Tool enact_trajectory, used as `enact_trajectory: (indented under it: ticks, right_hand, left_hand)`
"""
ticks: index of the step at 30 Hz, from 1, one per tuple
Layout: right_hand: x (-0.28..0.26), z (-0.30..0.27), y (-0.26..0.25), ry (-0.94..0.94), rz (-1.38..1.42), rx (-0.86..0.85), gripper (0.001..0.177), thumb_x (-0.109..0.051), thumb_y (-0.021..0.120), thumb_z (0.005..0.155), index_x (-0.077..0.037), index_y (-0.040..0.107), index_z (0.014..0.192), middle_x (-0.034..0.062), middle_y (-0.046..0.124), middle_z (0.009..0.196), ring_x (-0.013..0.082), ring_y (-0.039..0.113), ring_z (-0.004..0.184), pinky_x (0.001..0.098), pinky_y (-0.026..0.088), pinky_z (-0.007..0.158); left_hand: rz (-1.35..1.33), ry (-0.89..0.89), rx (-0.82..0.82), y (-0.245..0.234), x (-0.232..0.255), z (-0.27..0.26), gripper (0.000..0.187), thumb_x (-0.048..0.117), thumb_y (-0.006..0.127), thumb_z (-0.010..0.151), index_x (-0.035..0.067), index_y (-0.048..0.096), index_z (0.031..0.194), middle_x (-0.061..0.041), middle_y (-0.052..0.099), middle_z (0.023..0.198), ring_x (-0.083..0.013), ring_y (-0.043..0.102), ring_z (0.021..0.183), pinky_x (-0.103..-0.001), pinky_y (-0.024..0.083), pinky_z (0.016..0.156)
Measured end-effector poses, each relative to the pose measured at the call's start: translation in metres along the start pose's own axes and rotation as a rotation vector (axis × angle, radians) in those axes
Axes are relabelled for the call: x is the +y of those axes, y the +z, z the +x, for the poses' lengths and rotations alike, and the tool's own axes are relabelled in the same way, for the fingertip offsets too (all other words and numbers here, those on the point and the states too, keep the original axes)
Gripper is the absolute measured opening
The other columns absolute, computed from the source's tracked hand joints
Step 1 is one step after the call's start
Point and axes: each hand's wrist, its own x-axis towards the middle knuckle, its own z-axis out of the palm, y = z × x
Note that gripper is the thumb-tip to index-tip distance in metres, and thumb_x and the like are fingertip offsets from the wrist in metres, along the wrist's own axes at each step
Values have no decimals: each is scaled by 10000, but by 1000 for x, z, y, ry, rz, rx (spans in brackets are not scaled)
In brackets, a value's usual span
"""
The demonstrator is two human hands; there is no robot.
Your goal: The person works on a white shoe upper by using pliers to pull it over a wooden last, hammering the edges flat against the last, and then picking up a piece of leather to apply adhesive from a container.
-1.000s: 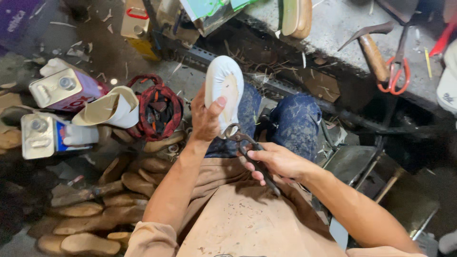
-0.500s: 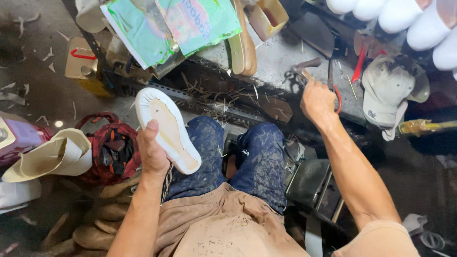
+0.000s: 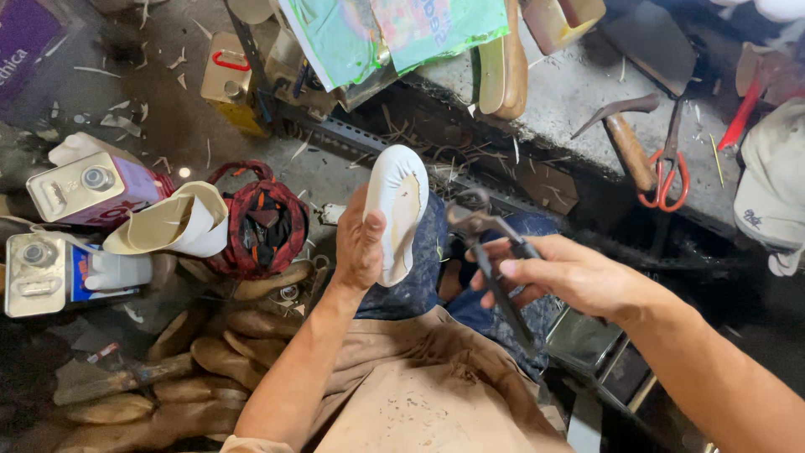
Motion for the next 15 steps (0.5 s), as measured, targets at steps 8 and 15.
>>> enact_trajectory:
  ticks: [8,15]
  right_hand:
    - [-45,-12,25,249,-143,-52,487,-133,604,904,99,698,1321,243,779,1080,339,815,939,470,678,758]
    - [-67,-17,20,415,-381,4,347,-218,594,973,52,811,956,231,738,644,310,755,626,404,630,611]
  left_hand:
    - [57,207,-77,5,4,-9,823,798,488,888,96,693,1264,-109,690,1097,-232,625,1009,-359,449,988]
    - [233,238,-208,6,1,-5,885,828,427,887,98,653,1333,-91,687,1156,-281,622,1093,-399,401,1040]
